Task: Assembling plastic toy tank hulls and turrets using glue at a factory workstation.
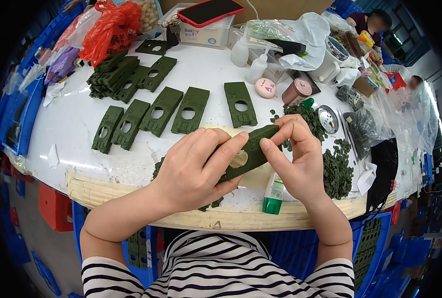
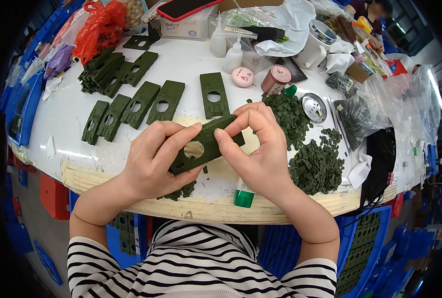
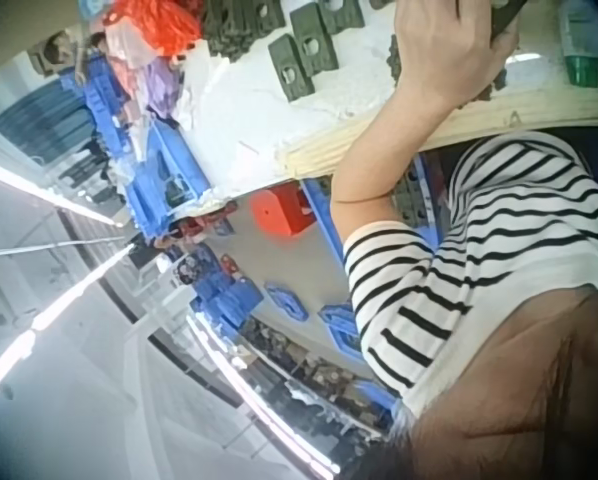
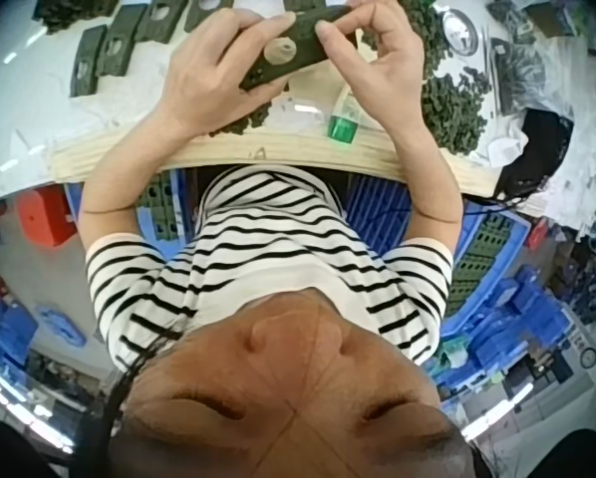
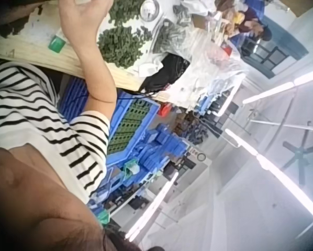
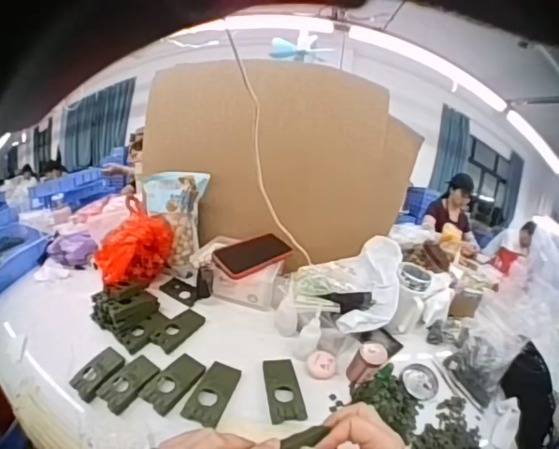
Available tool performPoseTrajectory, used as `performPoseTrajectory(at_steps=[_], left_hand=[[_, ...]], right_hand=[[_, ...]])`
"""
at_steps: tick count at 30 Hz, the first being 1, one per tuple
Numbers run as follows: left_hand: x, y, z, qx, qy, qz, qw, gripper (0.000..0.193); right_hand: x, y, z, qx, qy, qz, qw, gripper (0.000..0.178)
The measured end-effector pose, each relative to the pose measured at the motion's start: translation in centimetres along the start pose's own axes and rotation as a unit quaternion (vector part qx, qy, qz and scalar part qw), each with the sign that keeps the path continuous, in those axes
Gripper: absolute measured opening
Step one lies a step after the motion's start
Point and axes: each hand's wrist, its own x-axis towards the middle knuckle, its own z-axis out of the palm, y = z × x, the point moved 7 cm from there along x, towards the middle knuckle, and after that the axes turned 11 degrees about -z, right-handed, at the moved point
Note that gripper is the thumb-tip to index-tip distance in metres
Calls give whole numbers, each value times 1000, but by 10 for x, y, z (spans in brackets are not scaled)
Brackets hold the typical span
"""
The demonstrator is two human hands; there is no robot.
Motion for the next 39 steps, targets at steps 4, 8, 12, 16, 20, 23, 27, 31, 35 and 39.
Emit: performPoseTrajectory(at_steps=[4, 8, 12, 16, 20, 23, 27, 31, 35, 39], left_hand=[[1, -1, -1, -15, 8, -5, 1000, 67], [4, -2, -6, -15, 4, -13, 1000, 67], [6, -3, -5, -27, 2, -14, 1000, 67], [5, -5, -4, -29, -5, -10, 1000, 67], [7, -3, -4, -27, -19, -5, 999, 69], [6, -5, -6, -31, -17, -10, 999, 73], [15, -19, -23, -58, 45, -31, 997, 67], [20, -44, -41, -84, 66, -115, 988, 61], [21, -49, -45, -96, 61, -125, 986, 59], [21, -47, -42, -120, 109, -109, 981, 51]], right_hand=[[0, 0, -1, 18, -20, -1, 1000, 13], [-2, 1, -3, 89, -7, 66, 994, 11], [0, -1, -4, 112, 13, 58, 992, 15], [0, 0, -2, 107, 4, 56, 993, 19], [1, -2, -3, 87, 2, 43, 995, 20], [1, -2, -4, 91, 19, 39, 995, 21], [4, -10, -12, 40, 39, 9, 998, 20], [2, -28, 8, -59, -133, -58, 988, 13], [-26, -40, 50, -202, -286, -217, 911, 20], [-45, -36, 77, -276, -308, -291, 863, 25]])
